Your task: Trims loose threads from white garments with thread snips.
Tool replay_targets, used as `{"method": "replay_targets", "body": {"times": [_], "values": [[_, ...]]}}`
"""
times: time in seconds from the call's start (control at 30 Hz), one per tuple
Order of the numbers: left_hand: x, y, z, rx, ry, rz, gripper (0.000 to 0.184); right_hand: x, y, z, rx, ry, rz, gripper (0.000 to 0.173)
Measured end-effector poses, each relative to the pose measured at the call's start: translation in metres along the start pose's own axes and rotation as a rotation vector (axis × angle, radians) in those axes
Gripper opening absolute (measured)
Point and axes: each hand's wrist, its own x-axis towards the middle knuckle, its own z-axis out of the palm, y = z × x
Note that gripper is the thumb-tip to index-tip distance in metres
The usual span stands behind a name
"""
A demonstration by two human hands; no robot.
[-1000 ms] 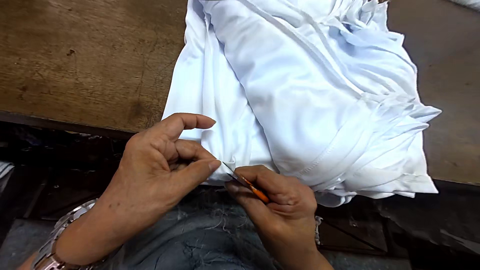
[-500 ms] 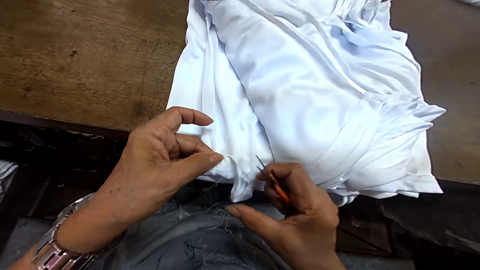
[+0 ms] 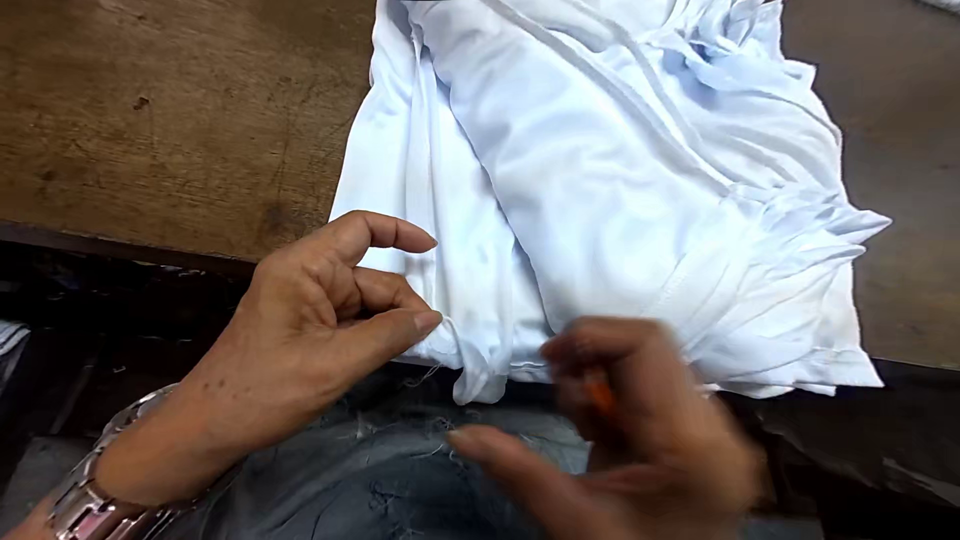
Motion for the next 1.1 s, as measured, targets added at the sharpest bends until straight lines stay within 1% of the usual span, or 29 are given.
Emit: {"method": "replay_targets", "body": {"times": [0.03, 0.07, 0.13, 0.17, 0.23, 0.3, 0.37, 0.4, 0.47, 0.53, 0.63, 0.67, 0.8, 1.1], "values": [[0.0, 0.001, 0.001, -0.008, 0.0, -0.001, 0.043, -0.007, 0.003, 0.016, 0.0, 0.002, -0.001, 0.046], [0.002, 0.002, 0.001, -0.018, 0.005, 0.003, 0.044, -0.011, 0.008, 0.03, 0.013, 0.005, 0.007, 0.04], [0.003, 0.001, 0.002, -0.028, 0.011, 0.007, 0.044, -0.012, 0.018, 0.042, 0.172, -0.005, 0.055, 0.02], [0.003, 0.001, 0.002, -0.026, 0.012, 0.007, 0.044, -0.009, 0.021, 0.039, 0.271, -0.027, 0.067, 0.012], [0.002, -0.001, -0.001, -0.026, 0.006, 0.005, 0.043, 0.001, 0.024, 0.02, 0.357, -0.076, 0.041, 0.015], [0.002, -0.003, -0.004, -0.021, -0.006, 0.008, 0.042, 0.014, 0.027, -0.005, 0.253, -0.054, 0.005, 0.013], [0.002, -0.004, -0.003, -0.033, -0.019, 0.007, 0.042, 0.026, 0.029, -0.018, -0.034, 0.004, -0.017, 0.007], [0.002, -0.004, -0.002, -0.04, -0.023, 0.005, 0.042, 0.03, 0.03, -0.018, -0.183, 0.004, -0.027, 0.007], [0.003, -0.004, 0.0, -0.052, -0.032, 0.002, 0.042, 0.03, 0.029, -0.011, -0.38, -0.006, -0.056, 0.017], [0.004, -0.005, 0.0, -0.066, -0.04, 0.003, 0.042, 0.025, 0.024, -0.009, -0.36, 0.004, -0.091, 0.03], [0.003, -0.005, -0.003, -0.066, -0.043, -0.006, 0.042, 0.014, 0.018, -0.016, -0.247, -0.007, -0.124, 0.043], [0.004, -0.004, -0.003, -0.059, -0.049, -0.007, 0.042, 0.01, 0.017, -0.017, -0.253, -0.017, -0.155, 0.044], [0.006, -0.003, 0.0, -0.065, -0.067, 0.007, 0.043, -0.007, 0.023, -0.009, -0.388, -0.031, -0.264, 0.038], [0.006, -0.001, 0.001, -0.049, -0.076, 0.019, 0.044, -0.01, 0.025, 0.002, -0.416, 0.035, -0.34, 0.034]]}}
